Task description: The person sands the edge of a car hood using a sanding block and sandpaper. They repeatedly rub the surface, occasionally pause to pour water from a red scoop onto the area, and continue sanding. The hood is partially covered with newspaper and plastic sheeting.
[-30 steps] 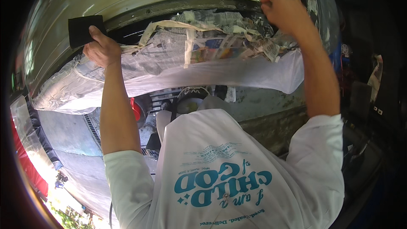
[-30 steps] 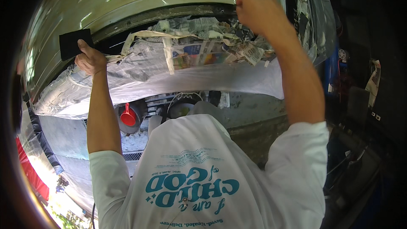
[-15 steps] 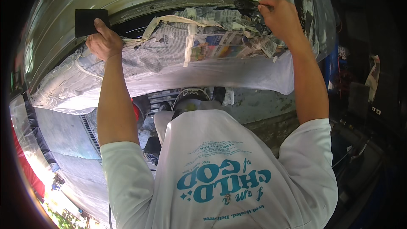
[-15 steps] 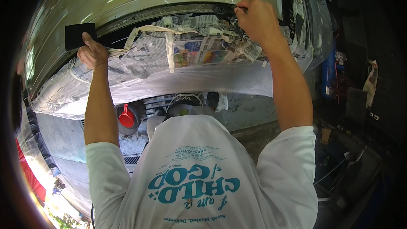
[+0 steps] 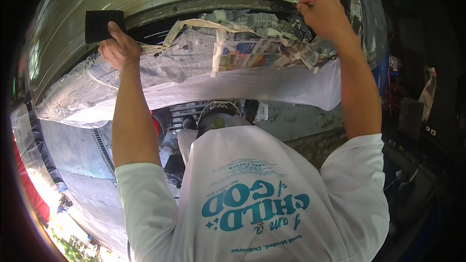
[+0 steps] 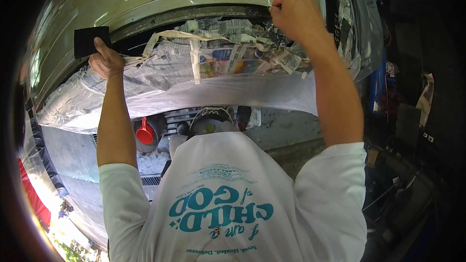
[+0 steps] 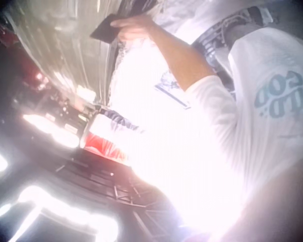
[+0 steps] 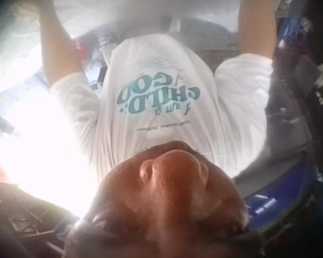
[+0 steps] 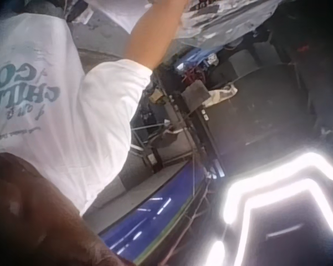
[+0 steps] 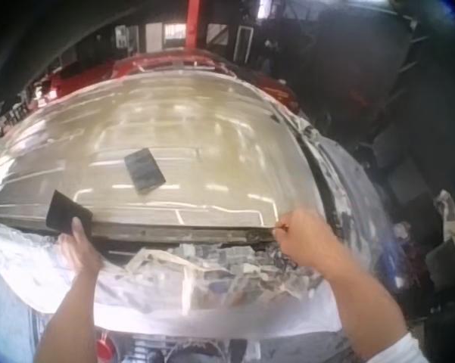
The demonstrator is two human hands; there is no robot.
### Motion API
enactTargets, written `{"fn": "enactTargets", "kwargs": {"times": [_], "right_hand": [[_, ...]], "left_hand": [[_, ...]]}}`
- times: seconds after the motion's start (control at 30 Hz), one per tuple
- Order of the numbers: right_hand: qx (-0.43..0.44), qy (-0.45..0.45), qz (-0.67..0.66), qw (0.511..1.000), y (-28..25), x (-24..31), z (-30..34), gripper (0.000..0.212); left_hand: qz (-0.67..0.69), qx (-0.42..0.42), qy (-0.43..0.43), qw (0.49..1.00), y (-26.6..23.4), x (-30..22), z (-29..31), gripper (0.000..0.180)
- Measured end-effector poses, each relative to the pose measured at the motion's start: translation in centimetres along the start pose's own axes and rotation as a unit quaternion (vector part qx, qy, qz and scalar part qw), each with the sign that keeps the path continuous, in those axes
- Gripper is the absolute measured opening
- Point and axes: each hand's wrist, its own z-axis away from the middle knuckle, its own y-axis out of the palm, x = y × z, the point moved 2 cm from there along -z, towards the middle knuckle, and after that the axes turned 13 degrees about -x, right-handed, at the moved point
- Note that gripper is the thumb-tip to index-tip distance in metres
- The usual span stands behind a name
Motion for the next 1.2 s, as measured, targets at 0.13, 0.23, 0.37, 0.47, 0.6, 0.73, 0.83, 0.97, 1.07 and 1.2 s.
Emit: {"fn": "enactTargets", "kwargs": {"times": [0.13, 0.23, 0.37, 0.47, 0.6, 0.73, 0.83, 0.97, 1.07, 1.2], "right_hand": [[-0.058, 0.001, 0.007, 0.998, 0.6, 0.3, 1.6, 0.019], [-0.064, -0.040, 0.066, 0.995, 1.0, 0.5, 1.2, 0.021], [0.211, -0.164, 0.180, 0.947, 0.6, 0.4, -7.3, 0.022], [0.305, -0.183, 0.256, 0.899, 0.4, 0.0, -9.9, 0.022], [0.054, -0.088, 0.005, 0.995, 0.1, -2.0, -2.4, 0.021], [-0.065, 0.056, -0.034, 0.996, 1.1, -0.6, 3.5, 0.024], [-0.105, 0.076, -0.068, 0.989, 1.6, -1.1, 4.4, 0.025], [-0.107, 0.102, -0.090, 0.985, 1.4, -0.8, 4.7, 0.026], [-0.119, 0.065, -0.061, 0.989, 1.9, -1.5, 4.4, 0.031], [-0.106, 0.077, -0.050, 0.990, 1.8, -1.1, 4.1, 0.030]], "left_hand": [[0.016, -0.005, -0.028, 0.999, -0.4, -0.7, 0.0, 0.063], [0.082, -0.072, 0.039, 0.993, 0.3, 0.1, 0.1, 0.062], [0.018, -0.019, 0.016, 1.000, -0.3, -0.4, 0.6, 0.057], [0.011, -0.002, 0.005, 1.000, 0.0, -1.5, -0.5, 0.056], [0.003, 0.007, 0.012, 1.000, -0.4, -0.1, 0.0, 0.058], [-0.040, 0.015, 0.045, 0.998, 0.9, 0.9, -0.1, 0.060], [0.019, 0.010, -0.005, 1.000, 0.1, -0.3, -0.3, 0.060], [0.035, 0.002, 0.022, 0.999, 0.0, -0.1, -0.3, 0.061], [0.030, -0.006, 0.001, 1.000, -1.0, -1.5, -0.1, 0.062], [0.002, 0.006, -0.029, 1.000, -0.9, -1.2, -0.3, 0.063]]}}
